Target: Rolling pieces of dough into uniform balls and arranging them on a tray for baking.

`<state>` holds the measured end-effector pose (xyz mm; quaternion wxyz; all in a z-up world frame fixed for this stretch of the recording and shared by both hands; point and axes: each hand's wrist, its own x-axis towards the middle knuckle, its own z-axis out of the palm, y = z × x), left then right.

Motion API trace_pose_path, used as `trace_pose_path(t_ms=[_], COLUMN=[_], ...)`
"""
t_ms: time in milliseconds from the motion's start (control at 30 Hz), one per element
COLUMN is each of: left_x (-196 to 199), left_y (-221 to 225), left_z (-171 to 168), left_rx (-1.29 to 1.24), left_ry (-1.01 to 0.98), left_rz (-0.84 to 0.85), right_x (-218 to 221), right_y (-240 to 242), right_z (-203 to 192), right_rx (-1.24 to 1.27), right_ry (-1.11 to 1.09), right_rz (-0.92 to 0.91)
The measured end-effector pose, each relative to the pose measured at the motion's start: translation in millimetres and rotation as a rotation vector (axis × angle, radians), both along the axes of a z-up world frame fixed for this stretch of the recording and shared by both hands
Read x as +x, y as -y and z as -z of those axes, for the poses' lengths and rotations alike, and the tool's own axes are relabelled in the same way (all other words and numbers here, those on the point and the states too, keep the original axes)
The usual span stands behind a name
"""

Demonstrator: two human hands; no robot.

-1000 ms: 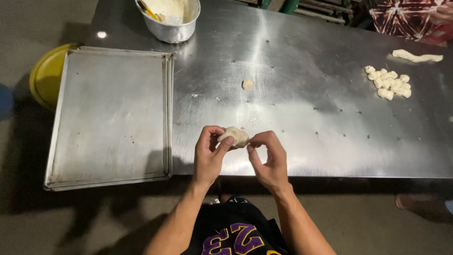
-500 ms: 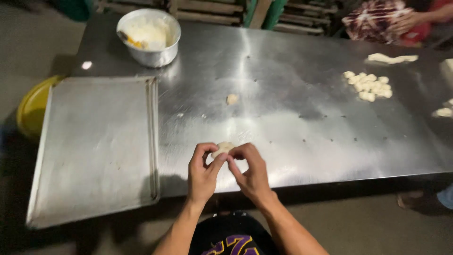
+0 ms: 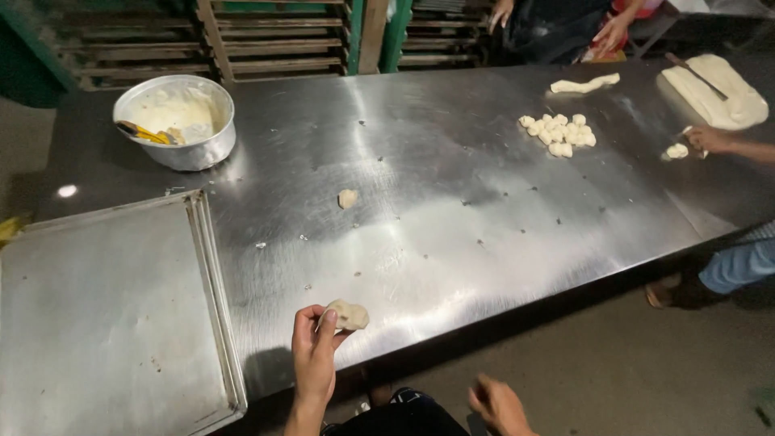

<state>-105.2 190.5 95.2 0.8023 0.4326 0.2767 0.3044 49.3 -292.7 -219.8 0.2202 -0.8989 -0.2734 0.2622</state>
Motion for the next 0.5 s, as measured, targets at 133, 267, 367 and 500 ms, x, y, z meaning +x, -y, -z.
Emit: trace_pose_path(t_ms=[133, 267, 367, 500], left_x=[-3, 12, 27, 37], left_y=[10, 33, 56, 62], left_z=[27, 29, 38, 50], left_rx=[-0.183, -0.314, -0.361, -0.307], left_ry=[-0.046, -0.106, -0.071, -0.067], left_rz=[0.093, 0.240, 0.368, 0.330], right_x=[-3, -32, -45, -40], right_y=[63, -147, -234, -275], right_z=[-12, -251, -309, -336], right_rx=[-0.194, 0.011, 0.733, 0.633], right_ry=[-0.191, -0.422, -0.493, -0.227], right_rz=[-0.036, 0.210, 0.221, 0.117])
